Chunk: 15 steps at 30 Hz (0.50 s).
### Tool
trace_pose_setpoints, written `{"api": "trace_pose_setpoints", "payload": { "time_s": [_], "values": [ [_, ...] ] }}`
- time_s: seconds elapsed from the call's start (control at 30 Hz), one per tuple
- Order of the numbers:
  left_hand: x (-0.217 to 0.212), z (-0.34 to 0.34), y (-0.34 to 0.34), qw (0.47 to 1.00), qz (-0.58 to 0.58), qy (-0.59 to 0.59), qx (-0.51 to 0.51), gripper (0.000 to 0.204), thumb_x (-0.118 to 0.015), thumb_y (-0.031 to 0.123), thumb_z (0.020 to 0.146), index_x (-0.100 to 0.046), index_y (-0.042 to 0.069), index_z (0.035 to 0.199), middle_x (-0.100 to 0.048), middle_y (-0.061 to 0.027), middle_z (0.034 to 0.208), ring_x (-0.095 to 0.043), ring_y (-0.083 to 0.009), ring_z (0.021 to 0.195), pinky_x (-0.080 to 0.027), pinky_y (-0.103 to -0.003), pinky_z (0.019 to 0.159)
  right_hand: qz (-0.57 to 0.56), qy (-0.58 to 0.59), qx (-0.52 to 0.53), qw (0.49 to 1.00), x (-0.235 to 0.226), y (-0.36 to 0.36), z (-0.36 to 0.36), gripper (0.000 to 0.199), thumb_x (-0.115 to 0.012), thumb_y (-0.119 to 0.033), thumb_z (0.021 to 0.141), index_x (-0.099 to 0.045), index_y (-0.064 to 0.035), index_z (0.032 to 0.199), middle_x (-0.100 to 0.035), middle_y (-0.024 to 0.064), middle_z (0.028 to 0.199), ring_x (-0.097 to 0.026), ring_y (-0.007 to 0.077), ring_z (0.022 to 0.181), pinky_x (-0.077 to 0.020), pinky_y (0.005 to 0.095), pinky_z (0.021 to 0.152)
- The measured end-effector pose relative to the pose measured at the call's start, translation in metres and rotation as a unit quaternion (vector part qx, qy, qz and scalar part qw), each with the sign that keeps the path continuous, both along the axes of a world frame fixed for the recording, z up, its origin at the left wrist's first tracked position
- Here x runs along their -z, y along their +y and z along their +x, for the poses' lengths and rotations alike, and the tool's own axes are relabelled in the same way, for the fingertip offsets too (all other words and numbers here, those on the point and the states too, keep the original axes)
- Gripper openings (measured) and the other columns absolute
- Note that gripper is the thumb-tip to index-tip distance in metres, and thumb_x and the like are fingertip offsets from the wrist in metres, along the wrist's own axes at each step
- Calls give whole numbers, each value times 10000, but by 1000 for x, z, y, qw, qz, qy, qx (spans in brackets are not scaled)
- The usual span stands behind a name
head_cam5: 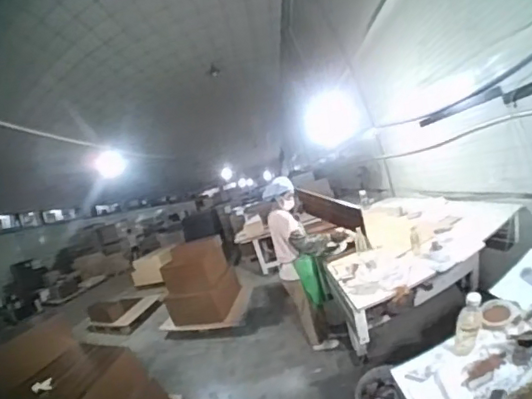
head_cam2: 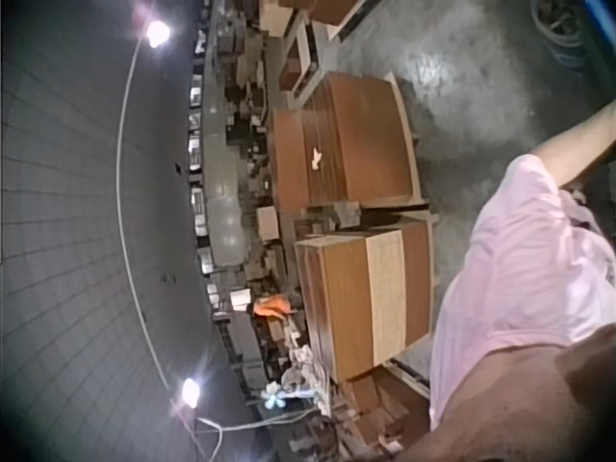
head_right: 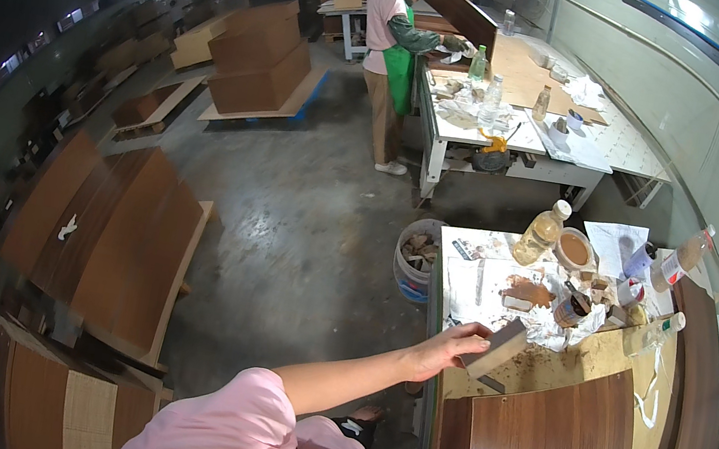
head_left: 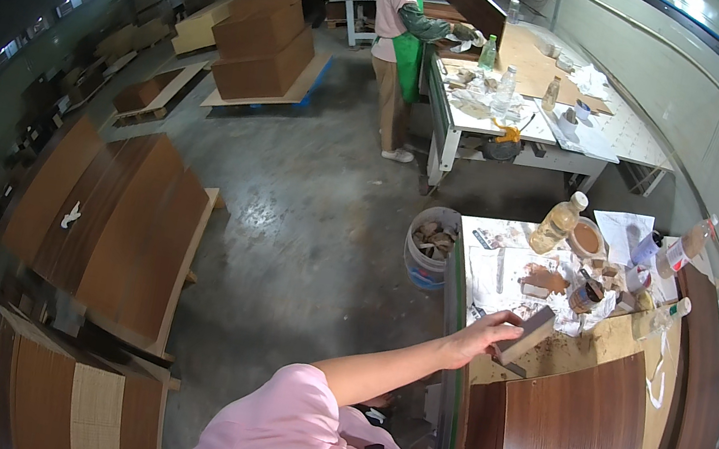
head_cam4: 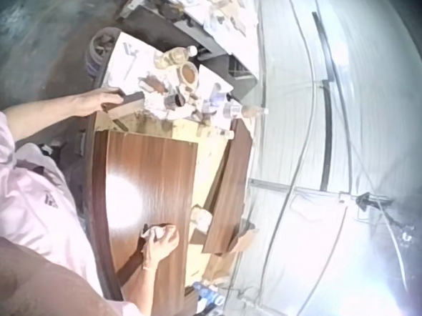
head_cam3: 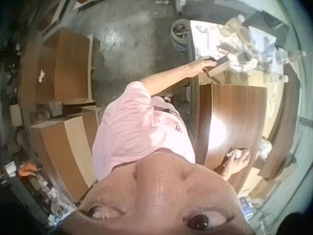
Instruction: The person sands the edges of wooden furniture panels with a sanding block and wipes the surfaces with a cloth.
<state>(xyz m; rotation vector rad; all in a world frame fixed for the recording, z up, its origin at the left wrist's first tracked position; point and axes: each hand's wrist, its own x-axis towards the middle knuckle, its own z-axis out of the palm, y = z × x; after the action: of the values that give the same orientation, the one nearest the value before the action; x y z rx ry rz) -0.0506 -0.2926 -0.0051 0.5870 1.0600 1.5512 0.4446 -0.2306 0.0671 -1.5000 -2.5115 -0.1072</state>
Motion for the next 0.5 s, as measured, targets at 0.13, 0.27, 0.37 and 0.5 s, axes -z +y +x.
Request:
{"api": "trace_pose_setpoints", "payload": {
  "time_s": [0.13,0.27,0.37,0.5],
  "values": [
    [-11,15,29,999,26,20,31,466,-663,366,911,-542,71,1251,-583,-35,1088,-535,-123,1009,-467,-296,833,55,-27,99,993,13,-12,-15,511,-631,-370,932,-528,-93,1348,-454,281,1395,-460,466,1239,-437,553,979],
    [-2,7,67,990,62,102,79,573,-645,336,892,-494,8,1337,-559,-72,1139,-514,-173,1095,-407,-305,959,2,33,245,969,23,-10,-34,532,-615,-159,911,-493,-84,1423,-346,207,1543,-346,418,1394,-324,466,1142],
    [-2,-13,86,985,47,137,92,653,-657,265,898,-427,-4,1448,-549,-127,1273,-524,-200,1159,-407,-343,1021,53,22,255,965,29,-1,-65,462,-670,-231,869,-573,-47,1281,-441,245,1453,-416,448,1307,-363,495,1094],
    [-13,-28,120,932,166,259,190,645,-669,257,876,-462,16,1437,-565,-171,1342,-572,-260,1160,-478,-366,970,96,7,332,938,26,4,-110,464,-686,-257,834,-590,-32,1228,-473,232,1410,-455,434,1242,-397,502,1052]
  ]
}}
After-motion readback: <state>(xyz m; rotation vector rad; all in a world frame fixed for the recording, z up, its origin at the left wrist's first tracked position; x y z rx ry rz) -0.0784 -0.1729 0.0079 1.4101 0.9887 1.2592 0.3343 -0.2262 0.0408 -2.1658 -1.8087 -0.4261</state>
